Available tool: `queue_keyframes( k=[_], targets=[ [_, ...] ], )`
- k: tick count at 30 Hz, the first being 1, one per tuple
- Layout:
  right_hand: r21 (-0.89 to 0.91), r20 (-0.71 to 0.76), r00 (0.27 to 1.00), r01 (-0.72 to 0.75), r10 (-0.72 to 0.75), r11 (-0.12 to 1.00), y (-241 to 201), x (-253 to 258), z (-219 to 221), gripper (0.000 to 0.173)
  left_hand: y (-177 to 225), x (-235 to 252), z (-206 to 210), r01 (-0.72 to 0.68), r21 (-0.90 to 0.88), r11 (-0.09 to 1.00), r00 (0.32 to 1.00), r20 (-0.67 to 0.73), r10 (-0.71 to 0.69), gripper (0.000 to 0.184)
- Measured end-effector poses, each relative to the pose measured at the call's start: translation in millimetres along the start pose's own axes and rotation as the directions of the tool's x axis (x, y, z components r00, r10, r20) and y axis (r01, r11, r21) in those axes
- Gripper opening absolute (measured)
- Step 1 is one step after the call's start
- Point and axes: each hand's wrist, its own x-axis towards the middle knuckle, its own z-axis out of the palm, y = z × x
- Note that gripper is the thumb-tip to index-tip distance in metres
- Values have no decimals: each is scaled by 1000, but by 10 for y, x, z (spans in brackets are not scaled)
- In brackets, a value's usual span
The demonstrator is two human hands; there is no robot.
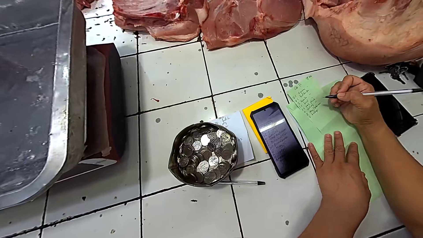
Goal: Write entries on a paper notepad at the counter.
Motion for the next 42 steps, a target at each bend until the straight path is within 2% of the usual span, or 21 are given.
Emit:
queue_keyframes(
  k=[6,10,16,21,34,42],
  targets=[
    [-44,-62,998,28,-31,999,137,-28,48,24,-3,-1,45,-4,15,1000,999,-52,5,61],
    [-109,-98,994,43,-54,993,164,-27,52,24,-10,-4,44,0,27,1000,1000,-31,1,61],
    [-222,-43,997,60,-71,973,144,-43,71,25,-5,3,11,7,15,1000,1000,11,-7,61],
    [-266,-59,995,68,-86,962,141,-24,80,26,-4,-1,-4,4,-10,1000,1000,11,-4,61],
    [-330,-104,990,60,-100,942,130,-32,126,25,4,9,18,11,5,1000,1000,10,-11,61],
    [-359,-72,992,67,-99,931,107,-18,125,24,9,13,0,6,-4,1000,1000,4,-6,61]
  ],
)
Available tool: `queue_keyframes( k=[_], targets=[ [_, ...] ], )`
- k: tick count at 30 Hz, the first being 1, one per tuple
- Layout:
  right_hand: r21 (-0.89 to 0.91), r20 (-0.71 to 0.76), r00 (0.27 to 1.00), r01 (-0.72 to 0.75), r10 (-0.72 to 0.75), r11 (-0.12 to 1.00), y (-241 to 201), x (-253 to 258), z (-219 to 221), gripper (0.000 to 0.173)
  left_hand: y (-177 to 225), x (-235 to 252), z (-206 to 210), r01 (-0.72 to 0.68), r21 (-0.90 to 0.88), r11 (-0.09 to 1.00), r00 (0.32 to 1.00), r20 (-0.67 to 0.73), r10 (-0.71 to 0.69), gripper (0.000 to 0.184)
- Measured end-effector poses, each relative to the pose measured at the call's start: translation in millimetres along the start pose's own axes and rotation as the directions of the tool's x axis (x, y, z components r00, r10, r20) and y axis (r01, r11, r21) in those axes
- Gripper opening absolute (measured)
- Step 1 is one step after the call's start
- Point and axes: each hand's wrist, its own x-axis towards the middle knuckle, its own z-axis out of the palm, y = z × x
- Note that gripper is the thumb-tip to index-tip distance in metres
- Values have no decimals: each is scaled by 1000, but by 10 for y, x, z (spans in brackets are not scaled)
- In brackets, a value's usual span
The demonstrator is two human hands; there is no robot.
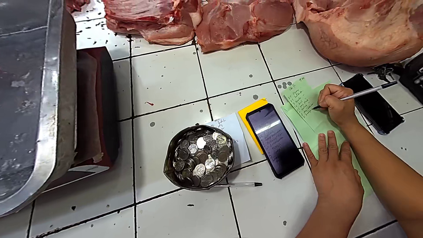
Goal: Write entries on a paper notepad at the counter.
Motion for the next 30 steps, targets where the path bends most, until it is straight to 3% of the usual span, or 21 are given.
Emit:
queue_keyframes(
  k=[30],
  targets=[
    [-59,-40,999,-14,11,998,9,2,45,24,-22,-6,70,-12,31,999,996,-91,14,60]
  ],
)
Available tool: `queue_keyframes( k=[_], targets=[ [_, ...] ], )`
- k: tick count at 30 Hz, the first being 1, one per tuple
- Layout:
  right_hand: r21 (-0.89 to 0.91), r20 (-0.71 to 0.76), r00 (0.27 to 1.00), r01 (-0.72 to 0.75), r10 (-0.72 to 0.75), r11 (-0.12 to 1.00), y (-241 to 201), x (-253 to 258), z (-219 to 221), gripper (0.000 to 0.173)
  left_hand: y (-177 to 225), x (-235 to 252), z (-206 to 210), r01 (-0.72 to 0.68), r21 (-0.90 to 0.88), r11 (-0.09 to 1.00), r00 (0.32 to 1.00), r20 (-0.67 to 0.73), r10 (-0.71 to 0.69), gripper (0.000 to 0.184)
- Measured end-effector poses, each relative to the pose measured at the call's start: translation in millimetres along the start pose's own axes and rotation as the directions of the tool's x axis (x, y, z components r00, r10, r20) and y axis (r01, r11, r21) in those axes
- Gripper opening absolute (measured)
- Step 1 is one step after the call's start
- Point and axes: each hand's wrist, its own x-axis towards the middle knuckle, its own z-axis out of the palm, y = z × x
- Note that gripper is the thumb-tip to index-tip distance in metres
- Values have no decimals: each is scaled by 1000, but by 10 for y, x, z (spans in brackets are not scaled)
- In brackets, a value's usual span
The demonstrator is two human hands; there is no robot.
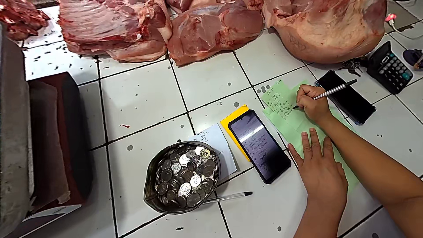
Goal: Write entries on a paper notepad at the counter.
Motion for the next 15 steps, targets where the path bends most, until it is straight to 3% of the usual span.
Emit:
queue_keyframes(
  k=[15],
  targets=[
    [-45,-81,996,-40,36,998,-30,-6,18,24,-7,-1,14,-7,35,999,1000,3,7,61]
  ],
)
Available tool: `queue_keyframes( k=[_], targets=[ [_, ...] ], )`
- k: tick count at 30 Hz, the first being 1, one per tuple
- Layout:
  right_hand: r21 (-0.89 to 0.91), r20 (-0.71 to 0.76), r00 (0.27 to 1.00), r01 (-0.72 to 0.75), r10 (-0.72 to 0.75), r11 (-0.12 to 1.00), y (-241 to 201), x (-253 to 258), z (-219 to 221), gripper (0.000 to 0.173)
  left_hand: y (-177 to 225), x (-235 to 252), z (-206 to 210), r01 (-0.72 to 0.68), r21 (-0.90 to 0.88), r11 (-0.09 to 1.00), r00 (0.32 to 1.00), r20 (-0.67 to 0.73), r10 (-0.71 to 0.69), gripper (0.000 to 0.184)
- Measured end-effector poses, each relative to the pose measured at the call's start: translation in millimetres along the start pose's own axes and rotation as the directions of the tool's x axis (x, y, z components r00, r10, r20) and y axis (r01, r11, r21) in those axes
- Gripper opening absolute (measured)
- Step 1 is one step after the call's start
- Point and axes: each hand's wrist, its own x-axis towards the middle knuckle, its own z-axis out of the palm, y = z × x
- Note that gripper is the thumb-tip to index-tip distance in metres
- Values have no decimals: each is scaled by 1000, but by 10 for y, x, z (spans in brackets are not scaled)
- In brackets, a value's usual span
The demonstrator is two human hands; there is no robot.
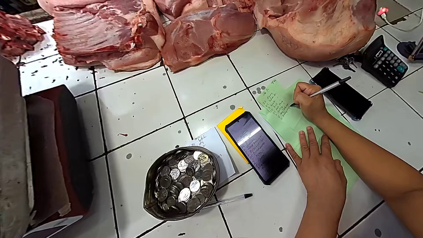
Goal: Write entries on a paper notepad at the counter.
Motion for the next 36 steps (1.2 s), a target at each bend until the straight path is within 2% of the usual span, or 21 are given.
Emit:
queue_keyframes(
  k=[9,14,19,23,25,28,31,34,36],
  targets=[
    [7,-18,1000,-8,8,1000,-16,5,-3,25,-6,-10,23,-19,1,1000,998,-62,19,60],
    [-23,-41,999,-5,4,1000,-10,13,8,26,-6,-9,19,-16,8,1000,999,-51,17,60],
    [69,-77,997,-23,28,997,8,39,-11,27,0,-3,8,-11,13,1000,999,-38,12,61],
    [-16,-78,997,-10,9,1000,-9,25,9,27,2,-1,2,-9,9,1000,999,-34,9,60],
    [59,-91,996,-12,17,998,35,55,-31,27,1,-3,5,-8,8,1000,999,-34,8,61],
    [292,-128,987,-58,99,955,129,104,-120,24,6,-1,-11,0,22,1000,1000,-6,0,61],
    [360,-52,977,-176,208,916,75,102,-183,20,3,-1,-5,-4,6,1000,1000,-19,4,61],
    [178,-38,978,-194,204,965,38,117,-218,5,3,2,-27,6,-15,1000,1000,25,-6,60],
    [-23,16,982,-189,190,982,28,136,-255,22,4,1,-33,13,-30,999,999,38,-12,60]
  ],
)
